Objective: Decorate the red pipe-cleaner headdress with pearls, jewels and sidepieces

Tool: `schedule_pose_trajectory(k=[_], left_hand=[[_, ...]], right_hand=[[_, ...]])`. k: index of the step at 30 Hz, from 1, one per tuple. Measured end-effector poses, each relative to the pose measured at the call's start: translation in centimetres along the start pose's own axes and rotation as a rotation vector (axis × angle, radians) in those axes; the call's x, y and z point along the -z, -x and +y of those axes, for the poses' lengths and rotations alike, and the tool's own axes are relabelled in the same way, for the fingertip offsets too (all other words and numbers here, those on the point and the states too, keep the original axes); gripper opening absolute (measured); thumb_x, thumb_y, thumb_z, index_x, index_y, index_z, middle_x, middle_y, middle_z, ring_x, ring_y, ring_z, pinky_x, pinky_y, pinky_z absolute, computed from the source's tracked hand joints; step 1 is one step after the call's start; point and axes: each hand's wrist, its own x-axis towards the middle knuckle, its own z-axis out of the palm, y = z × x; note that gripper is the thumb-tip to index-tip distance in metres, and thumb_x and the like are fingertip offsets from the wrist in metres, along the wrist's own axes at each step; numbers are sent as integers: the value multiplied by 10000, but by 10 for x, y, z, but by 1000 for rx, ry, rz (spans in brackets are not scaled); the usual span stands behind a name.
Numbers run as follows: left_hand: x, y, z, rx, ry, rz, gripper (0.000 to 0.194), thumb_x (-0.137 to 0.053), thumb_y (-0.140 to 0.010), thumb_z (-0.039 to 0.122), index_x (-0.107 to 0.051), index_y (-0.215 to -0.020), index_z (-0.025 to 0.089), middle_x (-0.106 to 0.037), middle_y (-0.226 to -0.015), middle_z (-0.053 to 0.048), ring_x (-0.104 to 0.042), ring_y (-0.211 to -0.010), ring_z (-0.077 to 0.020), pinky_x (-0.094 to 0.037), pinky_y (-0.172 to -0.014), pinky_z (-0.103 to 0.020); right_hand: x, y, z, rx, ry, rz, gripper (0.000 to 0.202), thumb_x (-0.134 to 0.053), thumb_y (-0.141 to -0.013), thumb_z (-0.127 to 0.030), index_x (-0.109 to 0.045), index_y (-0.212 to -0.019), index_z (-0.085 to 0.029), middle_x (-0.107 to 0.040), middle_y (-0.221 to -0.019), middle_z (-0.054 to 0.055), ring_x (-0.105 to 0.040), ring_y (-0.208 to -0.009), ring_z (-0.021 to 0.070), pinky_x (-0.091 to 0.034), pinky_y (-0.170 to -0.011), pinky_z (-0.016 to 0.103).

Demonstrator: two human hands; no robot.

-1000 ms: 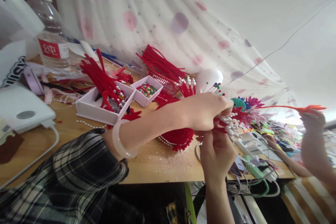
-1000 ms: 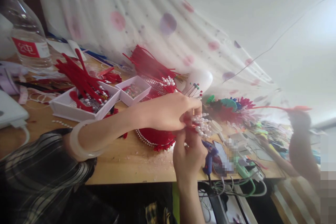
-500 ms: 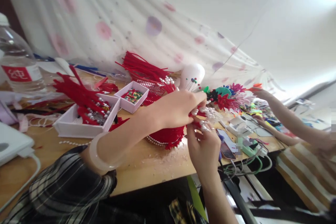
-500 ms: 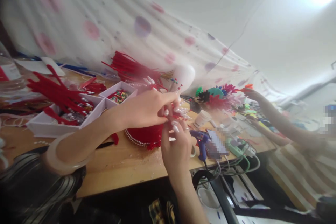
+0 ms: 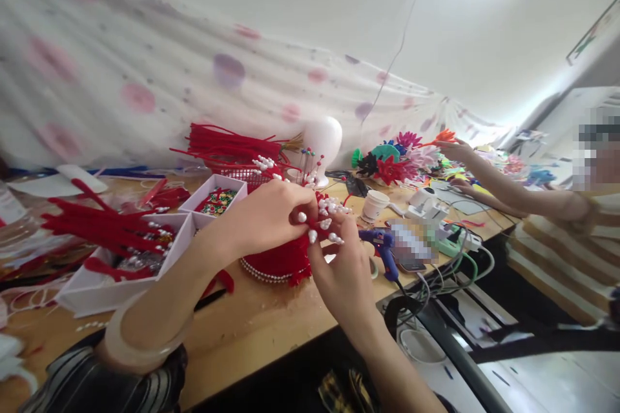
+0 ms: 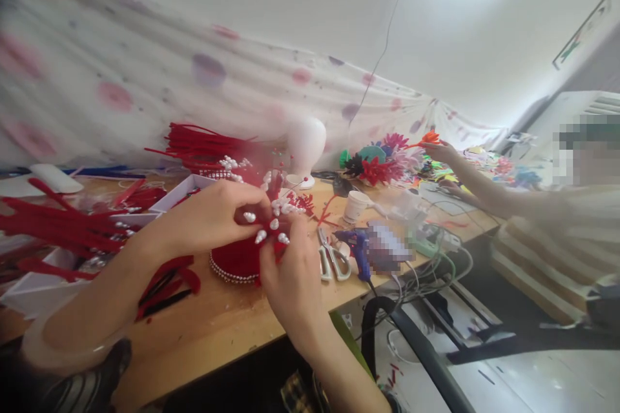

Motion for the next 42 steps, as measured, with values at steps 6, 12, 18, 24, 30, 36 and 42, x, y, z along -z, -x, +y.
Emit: schedule_pose_trajectory(k=[6, 12, 18, 24, 30, 36, 42], left_hand=[[-4, -2, -3, -23, 18, 4, 265, -560, -733, 48, -735, -858, 203, -759, -861, 0, -660, -798, -160, -455, -747, -268], [-6, -1, -9, -49, 66, 19, 180, -614, -786, 99, -746, -855, 200, -762, -857, 8, -668, -808, -153, -456, -748, -259], [-5, -2, -16, -88, 160, -4, 205, -599, -770, 38, -737, -810, 184, -746, -768, 25, -666, -716, -119, -446, -657, -215], [-4, -4, -20, -136, 149, -9, 133, -627, -825, 93, -741, -826, 161, -752, -798, -1, -679, -758, -133, -436, -692, -226], [-2, -6, -23, -115, -14, 100, 138, -670, -828, 203, -723, -710, 154, -704, -703, -28, -626, -700, -160, -367, -640, -275], [-2, -4, -20, -98, -2, 85, 145, -657, -833, 189, -690, -703, 134, -656, -644, -12, -557, -595, -121, -343, -615, -275], [0, -2, -17, -90, -12, 81, 140, -635, -804, 139, -666, -668, 137, -631, -635, -13, -540, -599, -116, -326, -584, -267]], right_hand=[[-6, 2, 8, 95, -98, 73, 374, -516, -831, -87, -474, -1175, -228, -650, -1113, 71, -647, -1015, 192, -541, -787, 316], [-5, 2, 14, 178, -87, 97, 357, -550, -858, -109, -502, -1188, -234, -665, -1072, 53, -659, -922, 166, -547, -795, 326], [-3, 0, 13, 186, -100, 58, 314, -625, -854, -165, -531, -1147, -232, -681, -995, 25, -679, -817, 138, -564, -735, 291], [1, -6, 17, 123, -85, 41, 147, -635, -868, -219, -603, -1011, -222, -688, -934, 6, -677, -701, 121, -542, -627, 250], [5, -15, 15, 181, 84, 36, 91, -650, -867, -265, -704, -920, -216, -732, -975, 30, -657, -708, 128, -498, -599, 241], [8, -17, 12, 84, 294, -27, 146, -663, -834, -350, -741, -881, -237, -746, -734, 5, -679, -657, 185, -450, -638, 293], [5, -21, 7, 4, 316, -9, 173, -671, -803, -392, -728, -812, -229, -745, -733, 24, -676, -672, 208, -436, -635, 304]])
